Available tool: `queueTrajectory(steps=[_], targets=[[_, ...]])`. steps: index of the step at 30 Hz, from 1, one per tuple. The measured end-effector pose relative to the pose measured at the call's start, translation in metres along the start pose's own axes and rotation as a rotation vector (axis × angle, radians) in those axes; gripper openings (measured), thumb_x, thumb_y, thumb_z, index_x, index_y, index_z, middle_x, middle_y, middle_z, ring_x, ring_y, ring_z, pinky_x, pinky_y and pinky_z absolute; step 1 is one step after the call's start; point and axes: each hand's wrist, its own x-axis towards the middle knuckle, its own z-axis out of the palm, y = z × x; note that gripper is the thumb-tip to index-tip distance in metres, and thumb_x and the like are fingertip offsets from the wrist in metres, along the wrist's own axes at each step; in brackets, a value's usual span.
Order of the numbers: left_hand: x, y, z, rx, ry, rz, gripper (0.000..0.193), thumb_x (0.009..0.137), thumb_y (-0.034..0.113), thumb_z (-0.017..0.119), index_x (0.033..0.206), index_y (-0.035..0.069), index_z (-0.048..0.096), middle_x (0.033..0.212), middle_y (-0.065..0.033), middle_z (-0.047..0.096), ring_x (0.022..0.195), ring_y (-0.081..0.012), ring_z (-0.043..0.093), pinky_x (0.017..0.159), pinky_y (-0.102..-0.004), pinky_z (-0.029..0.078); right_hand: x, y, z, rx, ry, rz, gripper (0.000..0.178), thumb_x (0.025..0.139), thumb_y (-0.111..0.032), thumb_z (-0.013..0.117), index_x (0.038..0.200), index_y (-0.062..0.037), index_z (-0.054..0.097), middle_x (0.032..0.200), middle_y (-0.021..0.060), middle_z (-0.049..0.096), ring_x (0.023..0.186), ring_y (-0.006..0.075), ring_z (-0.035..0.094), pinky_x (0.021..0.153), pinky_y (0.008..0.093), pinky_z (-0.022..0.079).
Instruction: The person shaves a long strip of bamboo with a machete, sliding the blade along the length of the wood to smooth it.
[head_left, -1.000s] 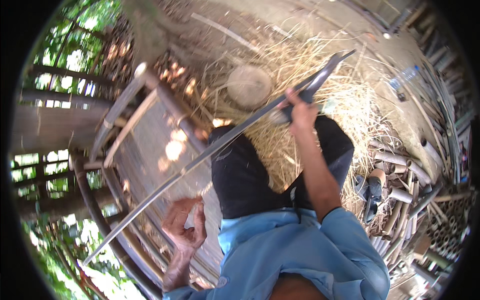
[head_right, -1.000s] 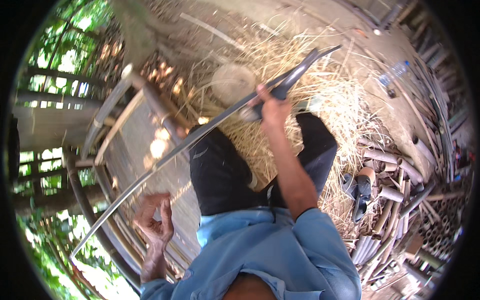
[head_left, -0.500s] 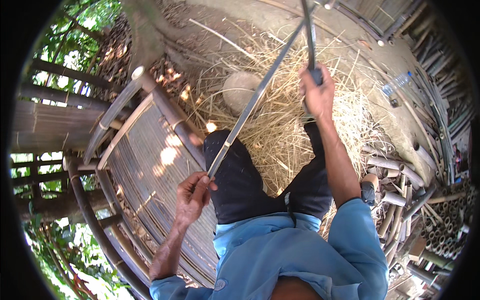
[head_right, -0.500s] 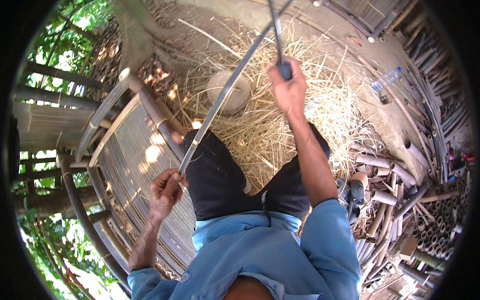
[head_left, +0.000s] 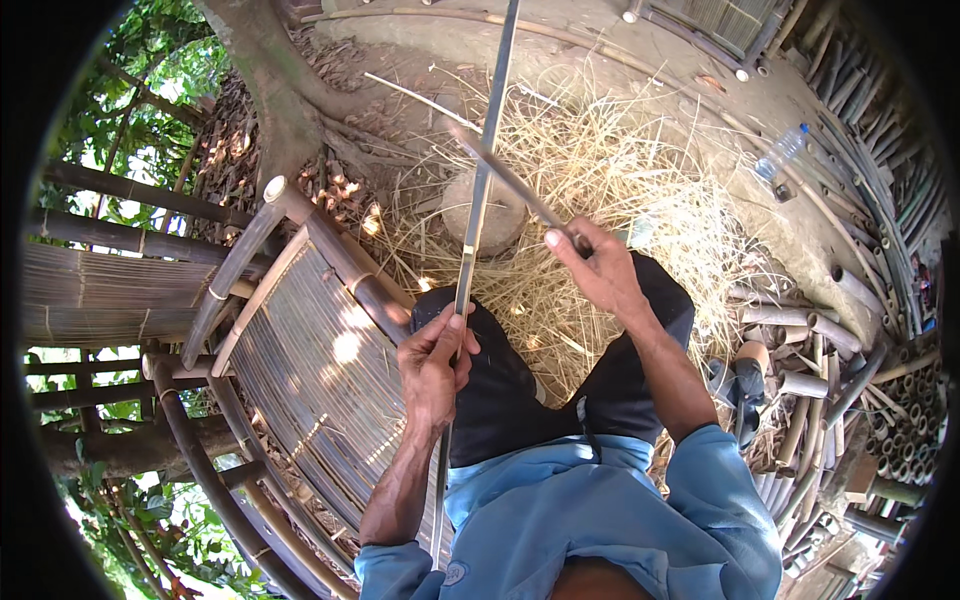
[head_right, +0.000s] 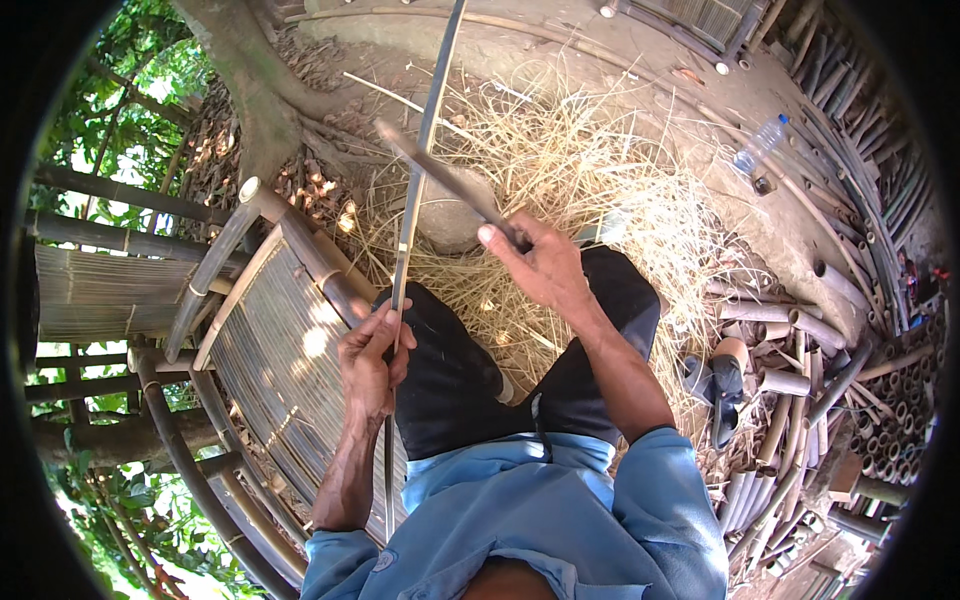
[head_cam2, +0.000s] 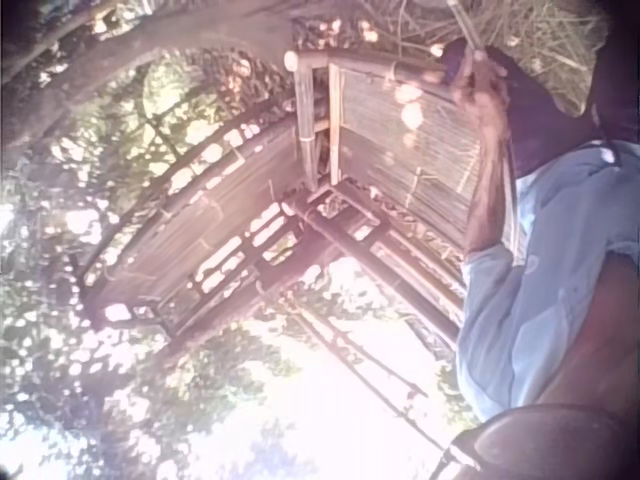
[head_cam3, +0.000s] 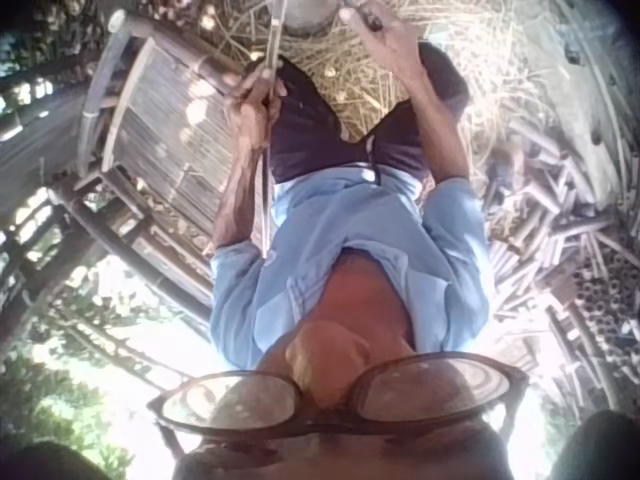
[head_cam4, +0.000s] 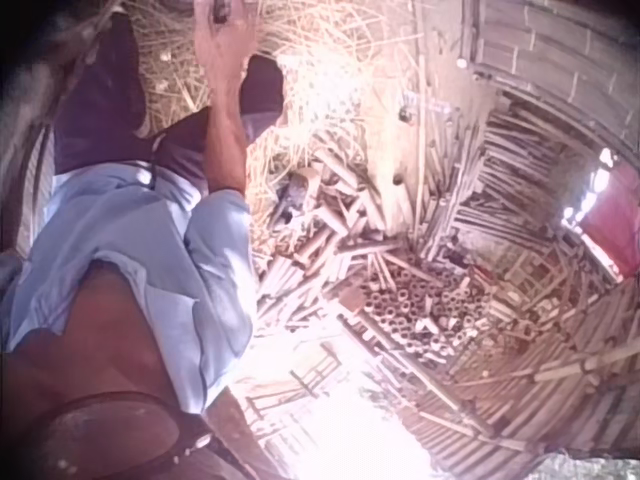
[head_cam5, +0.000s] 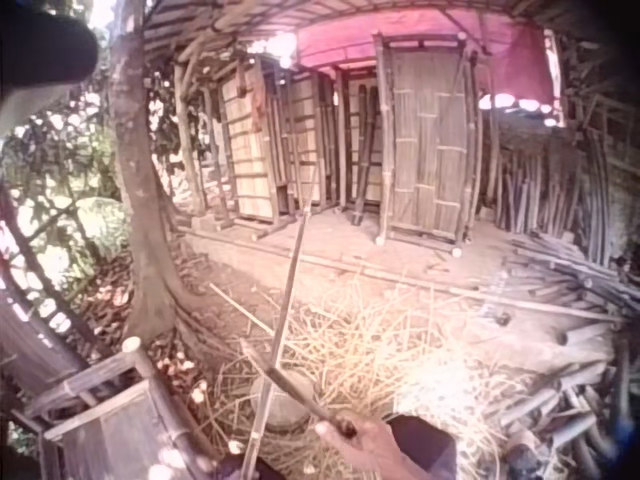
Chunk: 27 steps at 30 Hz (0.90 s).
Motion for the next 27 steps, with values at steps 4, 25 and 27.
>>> queueTrajectory(steps=[4,25,27], targets=[[-0.003,0.004,0.004,-0.112,-0.027,-0.041,0.028,0.103,0.017,0.056,0.122,-0.001,0.067,0.075,-0.0036,0.061,0.042,-0.0043,0.037,0.037,-0.0212,0.022,-0.028,-0.024,0.009,-0.246,-0.106,-0.259,0.052,0.092,-0.054,0.068,0.081,-0.0031,0.065,0.061,0.0105,0.059,0.053,0.0228,0.059,0.053,0.037,0.047],[-0.059,0.002,-0.011,0.13,-0.033,-0.15,0.028,0.104,0.02,0.054,0.118,0.0,0.068,0.065,0.0035,0.051,0.044,-0.0021,0.034,0.041,-0.0206,0.022,-0.011,-0.028,-0.024,-0.441,-0.163,-0.436,0.07,0.092,-0.067,0.057,0.074,-0.0004,0.072,0.049,0.0158,0.058,0.046,0.0324,0.063,0.048,0.0439,0.052],[-0.065,-0.001,-0.016,0.128,-0.041,-0.166,0.028,0.104,0.021,0.055,0.118,0.0,0.068,0.063,0.0042,0.05,0.045,-0.0019,0.034,0.041,-0.0207,0.022,0.016,-0.026,-0.037,-0.437,-0.1,-0.266,0.073,0.091,-0.071,0.056,0.075,-0.0009,0.073,0.049,0.015,0.058,0.045,0.0308,0.062,0.047,0.0428,0.051]])
